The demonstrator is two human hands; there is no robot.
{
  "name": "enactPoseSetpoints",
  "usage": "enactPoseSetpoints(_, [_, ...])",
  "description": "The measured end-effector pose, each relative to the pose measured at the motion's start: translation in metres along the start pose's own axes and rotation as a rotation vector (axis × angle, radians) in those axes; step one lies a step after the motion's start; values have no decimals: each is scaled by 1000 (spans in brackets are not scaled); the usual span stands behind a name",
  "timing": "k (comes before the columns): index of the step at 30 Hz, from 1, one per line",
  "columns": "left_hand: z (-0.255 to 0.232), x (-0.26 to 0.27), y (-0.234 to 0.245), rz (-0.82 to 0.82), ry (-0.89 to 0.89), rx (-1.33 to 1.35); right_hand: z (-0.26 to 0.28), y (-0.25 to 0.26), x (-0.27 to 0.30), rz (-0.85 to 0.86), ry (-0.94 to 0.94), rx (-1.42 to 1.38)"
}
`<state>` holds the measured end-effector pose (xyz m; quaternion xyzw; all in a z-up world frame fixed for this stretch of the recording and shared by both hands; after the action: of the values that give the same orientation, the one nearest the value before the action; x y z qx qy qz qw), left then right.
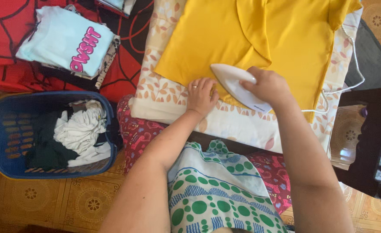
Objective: The person irons a yellow shirt by spreading it on an ironing board and moving an iron over different sections of the fabric.
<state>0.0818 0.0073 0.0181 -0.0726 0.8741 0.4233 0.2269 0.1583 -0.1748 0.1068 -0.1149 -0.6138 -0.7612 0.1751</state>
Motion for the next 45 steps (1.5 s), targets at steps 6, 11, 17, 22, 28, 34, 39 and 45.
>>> enactPoseSetpoints(6, [9,10,15,-149,39,105,48,-5,14,-5,94,103])
enactPoseSetpoints(11, [32,16,25,-350,59,216,64,-12,22,-23,147,122])
enactPoseSetpoints(17, [107,20,90,-278,348,-187,71,-21,12,-88,73,124])
enactPoseSetpoints(22, [137,28,128,-172,443,-293,89,-15,-18,-176,-44,79])
enactPoseSetpoints(28, [143,27,116,-146,427,-253,121,-14,-58,-171,22,39])
enactPoseSetpoints(34, [142,30,118,-258,367,-203,141,-14,-68,-9,105,-49])
enactPoseSetpoints(39, [144,37,121,-327,416,-114,162,-15,-56,76,176,-23])
enactPoseSetpoints(45, [143,38,126,-374,376,-69,179,-32,-41,139,282,85])
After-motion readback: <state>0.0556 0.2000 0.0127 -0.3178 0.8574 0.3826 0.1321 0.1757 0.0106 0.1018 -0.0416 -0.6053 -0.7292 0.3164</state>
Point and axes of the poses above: each hand's wrist, its own x-axis away from the middle knuckle, its own y-axis out of the back of the hand, z = x × y, the point moved 9 cm from there along -x, towards the middle knuckle, and after that the axes turned 9 degrees about -y, right-handed, at the moved point
